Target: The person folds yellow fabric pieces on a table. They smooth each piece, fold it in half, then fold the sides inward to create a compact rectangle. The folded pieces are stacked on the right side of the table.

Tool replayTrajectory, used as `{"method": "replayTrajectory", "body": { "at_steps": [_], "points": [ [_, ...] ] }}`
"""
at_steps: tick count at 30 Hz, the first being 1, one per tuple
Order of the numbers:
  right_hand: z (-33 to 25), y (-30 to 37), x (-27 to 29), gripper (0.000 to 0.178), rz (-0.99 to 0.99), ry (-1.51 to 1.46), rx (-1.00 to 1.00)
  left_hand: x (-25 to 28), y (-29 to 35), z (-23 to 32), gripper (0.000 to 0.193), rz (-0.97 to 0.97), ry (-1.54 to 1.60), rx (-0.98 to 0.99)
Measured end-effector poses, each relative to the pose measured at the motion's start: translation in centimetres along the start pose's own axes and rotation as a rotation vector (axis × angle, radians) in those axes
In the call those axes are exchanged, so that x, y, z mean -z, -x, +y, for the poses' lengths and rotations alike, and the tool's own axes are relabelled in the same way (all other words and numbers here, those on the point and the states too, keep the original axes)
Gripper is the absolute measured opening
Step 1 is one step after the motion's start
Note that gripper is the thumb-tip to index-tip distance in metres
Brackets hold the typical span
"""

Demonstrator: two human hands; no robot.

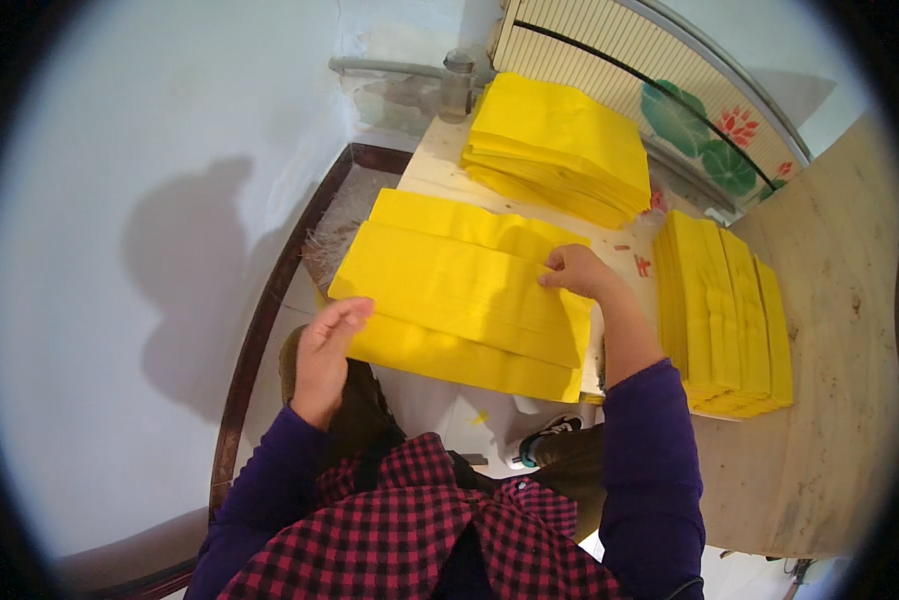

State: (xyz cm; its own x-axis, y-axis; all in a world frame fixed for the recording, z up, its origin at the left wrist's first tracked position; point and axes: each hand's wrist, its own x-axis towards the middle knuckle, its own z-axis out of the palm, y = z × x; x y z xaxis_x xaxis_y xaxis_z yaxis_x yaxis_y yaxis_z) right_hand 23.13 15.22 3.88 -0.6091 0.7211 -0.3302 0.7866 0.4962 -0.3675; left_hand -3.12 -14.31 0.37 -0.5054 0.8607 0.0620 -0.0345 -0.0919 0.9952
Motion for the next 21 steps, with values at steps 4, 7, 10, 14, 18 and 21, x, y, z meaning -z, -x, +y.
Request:
{"method": "replayTrajectory", "body": {
  "at_steps": [4, 7, 10, 14, 18, 21],
  "points": [
    [-0.9, 0.9, 2.2, 0.035, -0.102, 0.045, 0.080, -2.7, 2.0, -0.3, 0.029, -0.176, 0.460, 0.318],
    [-1.9, 2.8, 3.8, 0.038, -0.135, -0.047, 0.039, -4.5, 2.8, -0.7, 0.034, -0.275, 0.653, 0.528],
    [-2.1, 5.0, 4.2, 0.038, -0.109, -0.131, 0.024, -6.2, 3.3, -1.1, 0.044, -0.363, 0.809, 0.671],
    [-0.9, 8.2, 3.7, 0.035, -0.146, -0.356, 0.031, -8.6, 3.5, -1.4, 0.055, -0.407, 0.907, 0.741],
    [0.8, 13.3, 2.0, 0.033, -0.041, -0.613, -0.024, -10.6, 3.3, -1.4, 0.055, -0.401, 1.095, 0.739],
    [2.2, 17.0, 1.0, 0.026, -0.072, -0.656, -0.048, -12.1, 3.0, -1.4, 0.054, -0.367, 1.143, 0.652]
  ]
}}
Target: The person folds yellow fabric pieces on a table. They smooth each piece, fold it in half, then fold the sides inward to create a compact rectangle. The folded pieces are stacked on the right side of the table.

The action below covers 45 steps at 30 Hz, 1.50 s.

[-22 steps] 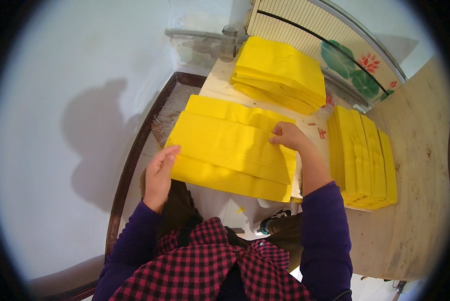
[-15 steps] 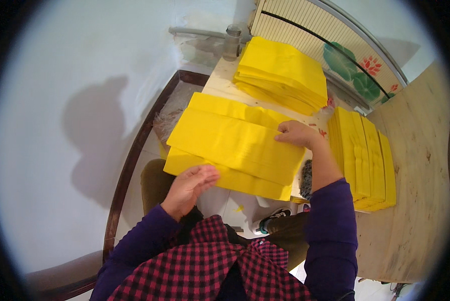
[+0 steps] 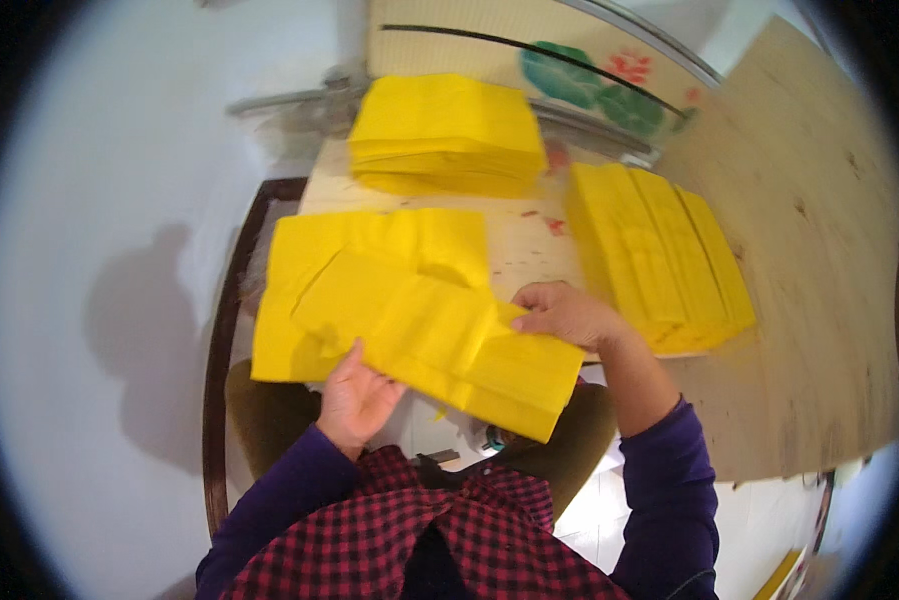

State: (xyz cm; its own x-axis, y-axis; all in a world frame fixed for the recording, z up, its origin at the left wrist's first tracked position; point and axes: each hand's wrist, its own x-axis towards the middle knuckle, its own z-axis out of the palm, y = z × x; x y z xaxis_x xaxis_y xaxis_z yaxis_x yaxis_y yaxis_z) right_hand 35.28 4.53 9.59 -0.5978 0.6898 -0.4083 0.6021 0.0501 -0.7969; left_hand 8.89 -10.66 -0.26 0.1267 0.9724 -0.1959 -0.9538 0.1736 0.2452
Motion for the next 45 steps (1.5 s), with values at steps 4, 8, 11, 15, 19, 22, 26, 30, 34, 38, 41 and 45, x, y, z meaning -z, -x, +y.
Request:
{"method": "replayTrajectory", "body": {
  "at_steps": [4, 8, 11, 15, 19, 22, 26, 30, 34, 38, 41, 45],
  "points": [
    [2.1, 5.3, -0.6, 0.018, -0.045, -0.227, 0.006, -0.9, -0.7, -0.4, 0.050, 0.037, 0.005, -0.062],
    [3.6, 9.0, -1.1, 0.022, 0.030, -0.299, 0.018, -2.3, -1.8, -1.1, 0.046, 0.105, -0.077, -0.056],
    [4.7, 11.5, -1.0, 0.021, 0.097, -0.366, 0.072, -4.0, -2.3, -2.1, 0.045, 0.077, -0.100, -0.044],
    [6.5, 14.3, -0.7, 0.024, 0.215, -0.473, 0.124, -7.1, -3.5, -3.2, 0.044, -0.006, -0.156, -0.027],
    [8.4, 17.3, 0.2, 0.031, 0.341, -0.583, 0.146, -10.6, -5.5, -4.8, 0.043, -0.067, -0.193, 0.007],
    [9.7, 20.1, 1.2, 0.034, 0.445, -0.646, 0.188, -13.5, -7.7, -6.4, 0.043, -0.158, -0.194, 0.061],
    [11.4, 22.7, 2.0, 0.039, 0.650, -0.723, 0.244, -17.4, -11.4, -9.2, 0.039, -0.196, -0.246, 0.105],
    [13.9, 23.7, 3.5, 0.039, 0.860, -0.696, 0.366, -21.2, -15.9, -12.4, 0.040, -0.243, -0.330, 0.134],
    [16.1, 23.2, 5.8, 0.020, 1.148, -0.655, 0.388, -24.6, -20.6, -15.1, 0.039, -0.267, -0.457, 0.183],
    [17.6, 22.6, 10.0, 0.010, 1.281, -0.629, 0.167, -28.1, -26.6, -18.0, 0.037, -0.294, -0.582, 0.174],
    [18.5, 21.4, 13.7, 0.011, 1.365, -0.647, 0.230, -30.6, -32.0, -20.0, 0.033, -0.325, -0.627, 0.181],
    [19.7, 19.9, 18.7, 0.016, 1.319, -0.724, 0.258, -32.9, -38.6, -22.2, 0.034, -0.386, -0.727, 0.147]
  ]
}}
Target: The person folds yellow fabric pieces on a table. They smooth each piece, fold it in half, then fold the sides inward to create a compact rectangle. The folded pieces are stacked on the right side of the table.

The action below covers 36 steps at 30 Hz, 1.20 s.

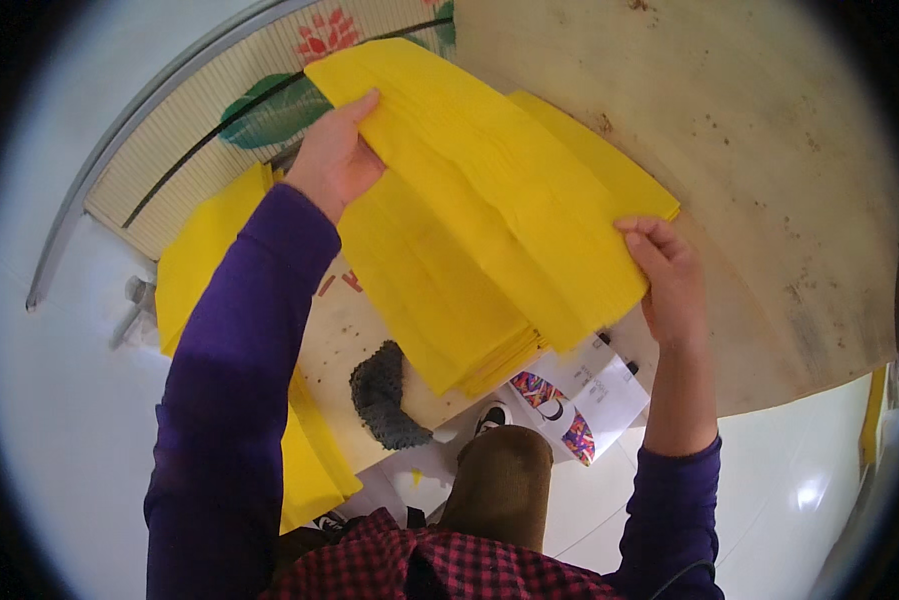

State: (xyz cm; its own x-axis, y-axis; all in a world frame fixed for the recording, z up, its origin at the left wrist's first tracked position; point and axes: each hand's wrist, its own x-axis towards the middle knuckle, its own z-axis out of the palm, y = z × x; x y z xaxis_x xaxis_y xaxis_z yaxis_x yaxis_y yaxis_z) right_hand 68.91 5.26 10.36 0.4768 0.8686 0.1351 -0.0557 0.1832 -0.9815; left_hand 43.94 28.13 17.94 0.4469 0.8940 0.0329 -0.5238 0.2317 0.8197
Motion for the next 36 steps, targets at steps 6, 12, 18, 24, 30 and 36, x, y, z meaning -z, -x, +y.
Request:
{"method": "replayTrajectory", "body": {
  "at_steps": [6, 12, 18, 24, 30, 36],
  "points": [
    [0.7, -4.8, -0.3, 0.020, -0.054, 0.116, -0.105, 1.0, -7.2, -2.8, 0.031, 0.064, -0.082, 0.074],
    [1.9, -6.1, -0.5, 0.020, -0.073, 0.128, -0.146, 3.1, -10.5, -5.9, 0.032, 0.157, -0.109, 0.169],
    [2.7, -5.9, -0.3, 0.022, -0.111, 0.272, -0.191, 4.7, -11.2, -7.4, 0.033, 0.211, -0.172, 0.245],
    [2.8, -5.6, -0.2, 0.022, -0.138, 0.370, -0.183, 6.2, -11.8, -8.6, 0.032, 0.167, -0.194, 0.272],
    [2.6, -5.4, 0.1, 0.023, -0.136, 0.469, -0.169, 7.2, -11.9, -9.2, 0.030, 0.257, -0.423, 0.193],
    [2.9, -5.2, 0.3, 0.022, -0.100, 0.473, -0.145, 6.8, -11.1, -8.7, 0.067, 0.311, -0.695, 0.031]
  ]
}}
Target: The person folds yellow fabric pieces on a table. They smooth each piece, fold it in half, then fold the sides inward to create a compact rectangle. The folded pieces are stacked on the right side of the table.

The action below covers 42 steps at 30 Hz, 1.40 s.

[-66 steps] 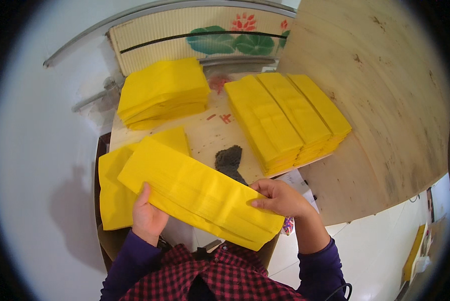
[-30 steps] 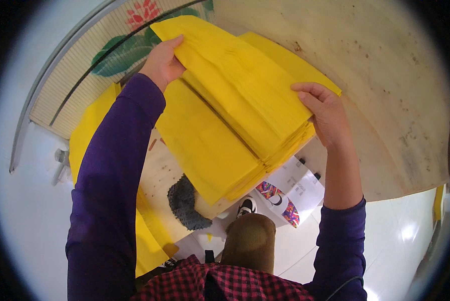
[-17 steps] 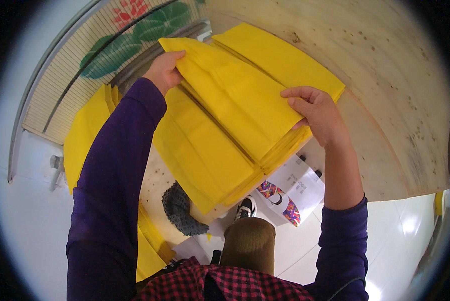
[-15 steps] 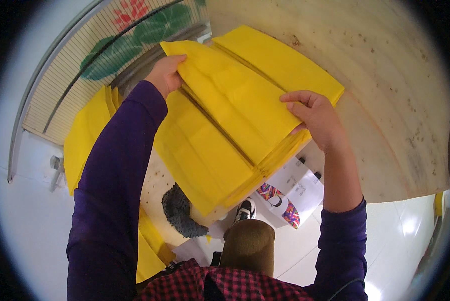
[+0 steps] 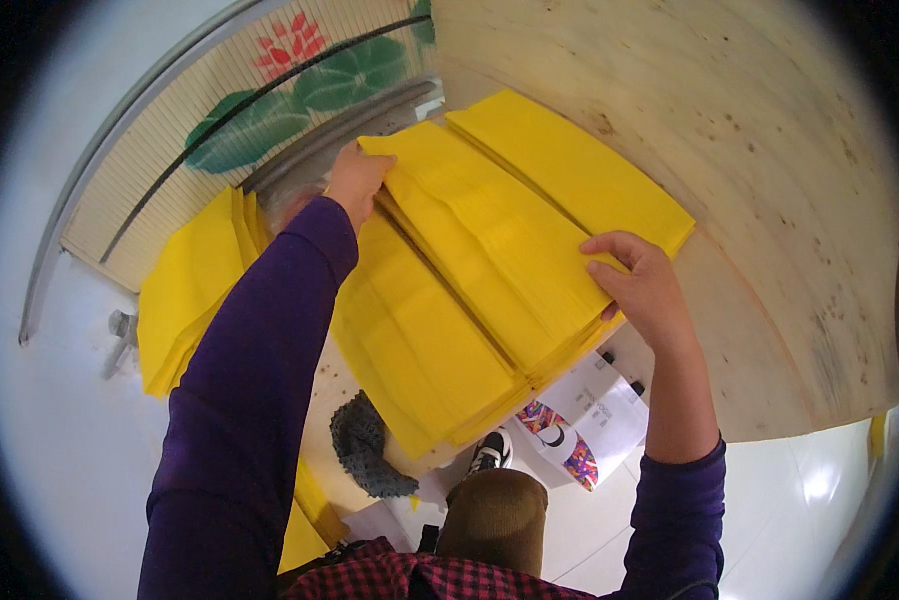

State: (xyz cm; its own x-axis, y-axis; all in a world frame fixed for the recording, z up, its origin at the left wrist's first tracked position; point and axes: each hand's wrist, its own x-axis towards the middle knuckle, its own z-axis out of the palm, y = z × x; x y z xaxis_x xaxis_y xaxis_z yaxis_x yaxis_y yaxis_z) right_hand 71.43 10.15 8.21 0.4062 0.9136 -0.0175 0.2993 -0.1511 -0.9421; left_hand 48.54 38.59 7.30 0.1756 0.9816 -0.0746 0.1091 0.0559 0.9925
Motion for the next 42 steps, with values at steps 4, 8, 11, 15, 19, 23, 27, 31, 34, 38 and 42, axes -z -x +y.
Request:
{"method": "replayTrajectory", "body": {
  "at_steps": [4, 8, 11, 15, 19, 23, 27, 31, 34, 38, 42],
  "points": [
    [0.2, 0.1, -0.1, 0.021, 0.009, -0.027, 0.009, 0.9, 0.9, 1.1, 0.081, 0.043, -0.158, -0.052],
    [0.2, 0.2, 0.0, 0.020, 0.021, -0.007, -0.018, 2.6, 1.9, 1.7, 0.076, 0.049, -0.124, -0.049],
    [0.1, 0.3, -0.1, 0.020, 0.046, -0.019, -0.039, 4.8, 2.7, 1.6, 0.072, 0.043, -0.120, -0.091],
    [0.4, 0.2, -0.3, 0.019, 0.070, 0.001, -0.004, 8.1, 4.4, 1.9, 0.069, 0.041, -0.111, -0.070],
    [0.7, -0.1, -0.3, 0.019, 0.073, 0.024, 0.012, 10.6, 7.4, 2.5, 0.060, 0.052, 0.022, -0.085],
    [0.9, -0.3, -0.1, 0.018, 0.061, 0.009, 0.012, 14.5, 11.6, 2.7, 0.054, 0.077, -0.106, -0.225],
    [1.2, -0.5, 0.1, 0.016, 0.042, 0.037, 0.022, 18.8, 15.9, 2.0, 0.051, 0.121, -0.132, -0.201],
    [1.6, -0.7, 0.2, 0.016, 0.033, 0.031, 0.032, 23.0, 19.7, 0.6, 0.050, 0.156, -0.089, -0.187],
    [1.8, -0.8, 0.1, 0.016, 0.037, 0.018, 0.015, 26.1, 22.4, -0.4, 0.050, 0.171, -0.098, -0.203],
    [1.6, -0.6, 0.3, 0.017, 0.028, 0.021, -0.009, 29.3, 26.0, -1.8, 0.051, 0.194, -0.069, -0.200],
    [0.3, 0.5, 0.8, 0.019, 0.128, 0.243, 0.046, 31.6, 28.7, -2.2, 0.052, 0.262, -0.069, -0.164]
  ]
}}
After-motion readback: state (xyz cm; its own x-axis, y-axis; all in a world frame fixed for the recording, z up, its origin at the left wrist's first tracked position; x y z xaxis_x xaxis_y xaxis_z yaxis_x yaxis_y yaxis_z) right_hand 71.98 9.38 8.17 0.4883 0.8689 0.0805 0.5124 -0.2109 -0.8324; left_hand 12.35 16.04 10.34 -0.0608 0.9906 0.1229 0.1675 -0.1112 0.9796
